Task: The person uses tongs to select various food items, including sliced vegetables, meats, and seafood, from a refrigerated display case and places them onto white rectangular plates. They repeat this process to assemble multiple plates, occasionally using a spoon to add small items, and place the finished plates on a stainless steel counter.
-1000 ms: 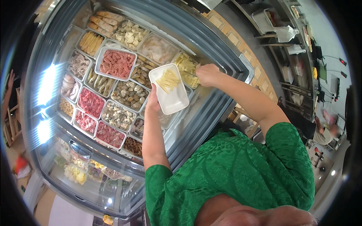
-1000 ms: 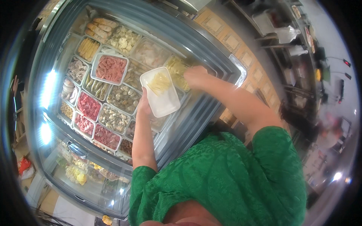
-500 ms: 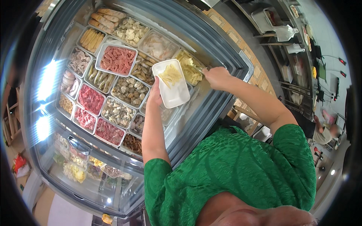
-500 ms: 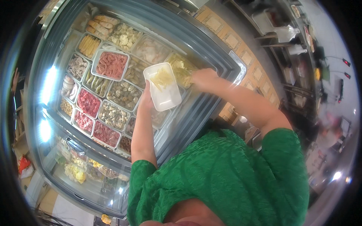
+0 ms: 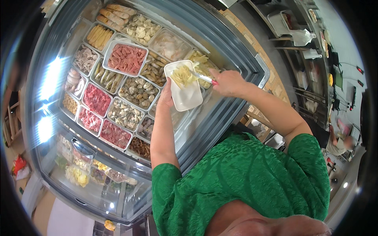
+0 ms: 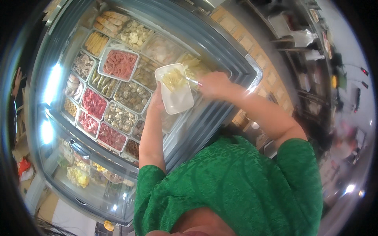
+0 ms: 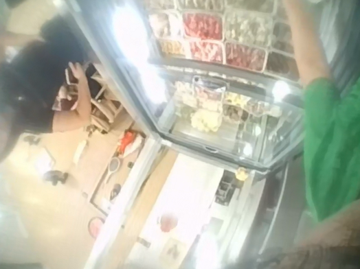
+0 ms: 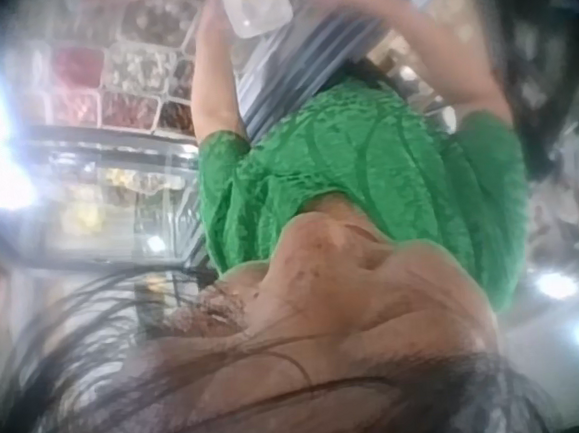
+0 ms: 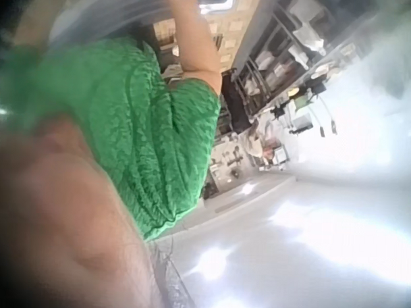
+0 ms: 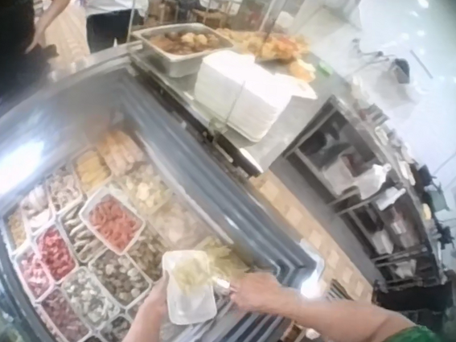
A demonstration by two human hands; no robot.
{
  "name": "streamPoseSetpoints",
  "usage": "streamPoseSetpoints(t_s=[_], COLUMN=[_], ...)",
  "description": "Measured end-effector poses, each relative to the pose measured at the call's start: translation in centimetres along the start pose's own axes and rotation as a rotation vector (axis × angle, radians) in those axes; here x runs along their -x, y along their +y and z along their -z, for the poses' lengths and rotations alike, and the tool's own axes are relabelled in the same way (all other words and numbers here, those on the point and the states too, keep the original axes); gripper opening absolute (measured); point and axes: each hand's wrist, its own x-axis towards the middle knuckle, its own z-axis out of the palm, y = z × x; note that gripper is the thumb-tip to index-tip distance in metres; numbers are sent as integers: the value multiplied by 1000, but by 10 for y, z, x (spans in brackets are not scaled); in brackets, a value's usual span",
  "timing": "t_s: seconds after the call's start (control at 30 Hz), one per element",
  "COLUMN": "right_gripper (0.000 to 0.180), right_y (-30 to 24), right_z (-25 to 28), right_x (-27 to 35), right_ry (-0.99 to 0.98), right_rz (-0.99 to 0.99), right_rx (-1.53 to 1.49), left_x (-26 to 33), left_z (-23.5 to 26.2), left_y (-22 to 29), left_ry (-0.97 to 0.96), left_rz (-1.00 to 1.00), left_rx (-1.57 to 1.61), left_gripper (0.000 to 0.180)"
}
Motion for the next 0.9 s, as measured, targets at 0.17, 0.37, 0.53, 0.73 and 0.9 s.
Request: streamPoseSetpoints(t_s=[0.17, 0.37, 0.53, 0.73, 0.9], right_gripper=[56, 55, 51, 59, 59], right_y=[-7, -22, -18, -13, -15], right_z=[3, -9, 17, 3, 2], right_x=[0, -8, 22, 8, 17], right_ry=[-101, -57, -19, -41, -84], right_rz=[137, 217, 246, 227, 271], right_rx=[154, 222, 230, 294, 239], left_x=[4, 15, 10, 7, 7], left_z=[16, -12, -2, -9, -11], left_y=[-1, -2, 0, -3, -1], left_ry=[-19, -4, -39, -27, 38], left_rz=[-3, -21, -24, -15, -37], left_rx=[82, 12, 71, -30, -31], left_gripper=[71, 74, 73, 76, 77])
